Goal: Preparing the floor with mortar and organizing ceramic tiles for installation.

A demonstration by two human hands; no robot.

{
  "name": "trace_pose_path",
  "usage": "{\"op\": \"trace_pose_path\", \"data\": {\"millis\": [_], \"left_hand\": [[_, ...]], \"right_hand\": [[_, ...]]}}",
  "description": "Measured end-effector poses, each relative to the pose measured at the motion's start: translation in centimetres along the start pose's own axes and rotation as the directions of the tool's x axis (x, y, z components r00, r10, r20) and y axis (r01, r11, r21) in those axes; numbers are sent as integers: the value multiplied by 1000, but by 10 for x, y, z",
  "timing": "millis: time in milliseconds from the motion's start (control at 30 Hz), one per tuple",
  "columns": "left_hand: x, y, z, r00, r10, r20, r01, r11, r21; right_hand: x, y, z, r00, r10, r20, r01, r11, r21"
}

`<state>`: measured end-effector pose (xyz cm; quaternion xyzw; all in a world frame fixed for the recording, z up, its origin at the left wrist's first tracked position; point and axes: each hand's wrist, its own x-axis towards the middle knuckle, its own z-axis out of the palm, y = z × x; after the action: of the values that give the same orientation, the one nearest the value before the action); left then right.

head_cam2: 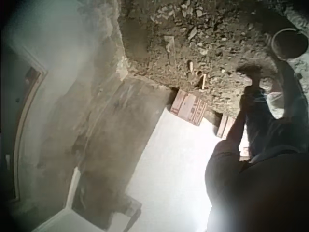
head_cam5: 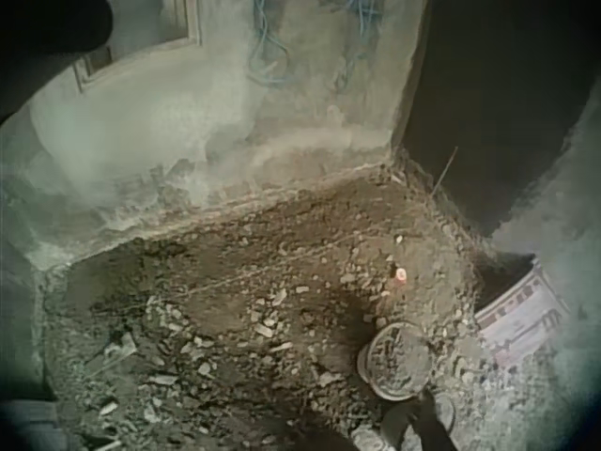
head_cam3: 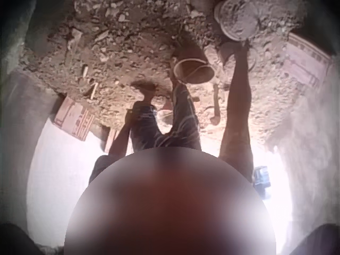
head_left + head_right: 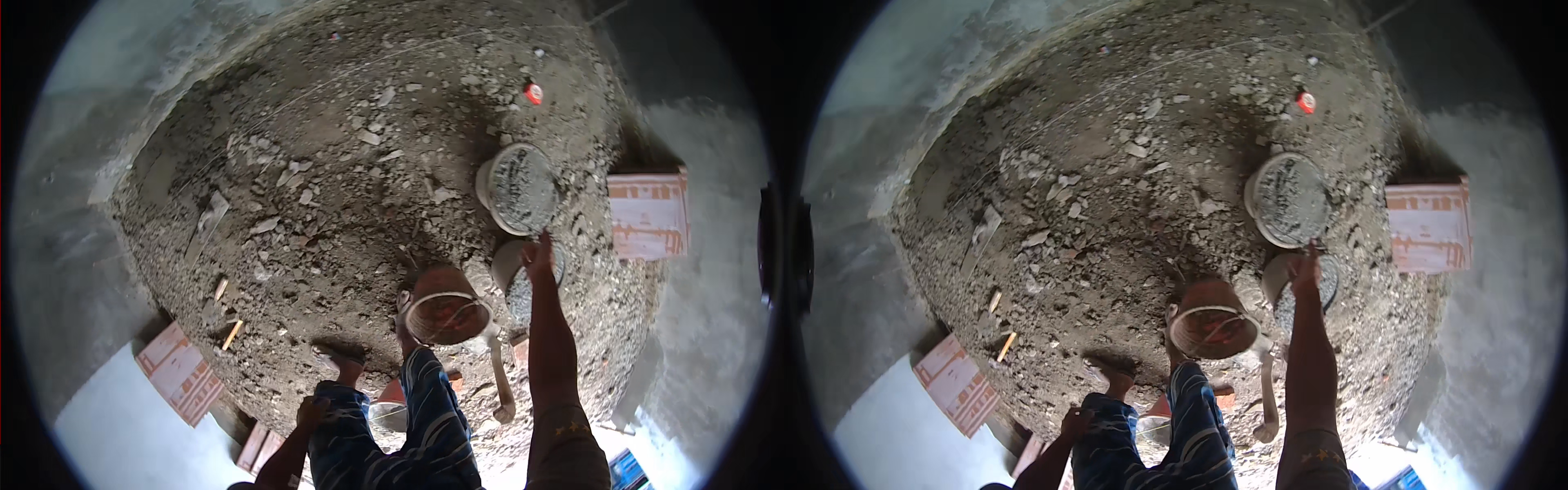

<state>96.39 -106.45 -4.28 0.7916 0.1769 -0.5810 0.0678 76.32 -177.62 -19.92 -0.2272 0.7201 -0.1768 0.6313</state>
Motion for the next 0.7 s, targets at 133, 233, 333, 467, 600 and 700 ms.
{"op": "trace_pose_path", "data": {"millis": [133, 233, 333, 467, 600, 700], "left_hand": [[36, 36, 20, 929, 370, -4, -366, 918, 151], [35, 60, 54, 903, 428, -48, -424, 864, -272], [16, 78, 87, 918, 396, 28, -302, 743, -597], [-20, 67, 99, 891, 444, 98, -261, 676, -689], [-36, 16, 55, 828, 560, -5, -444, 651, -615], [-33, -14, 24, 836, 548, -22, -264, 368, -892]], "right_hand": [[65, -75, 16, 1000, -14, 18, 7, 928, 372], [66, -97, 38, 939, -304, 164, 185, 844, 504], [27, -95, 66, 980, -142, -139, 182, 924, 336], [-46, -69, 124, 989, -147, -28, 149, 976, 157], [-137, -17, 171, 994, -98, -49, 97, 995, -11], [-205, 2, 202, 998, -53, -38, 46, 987, -155]]}}
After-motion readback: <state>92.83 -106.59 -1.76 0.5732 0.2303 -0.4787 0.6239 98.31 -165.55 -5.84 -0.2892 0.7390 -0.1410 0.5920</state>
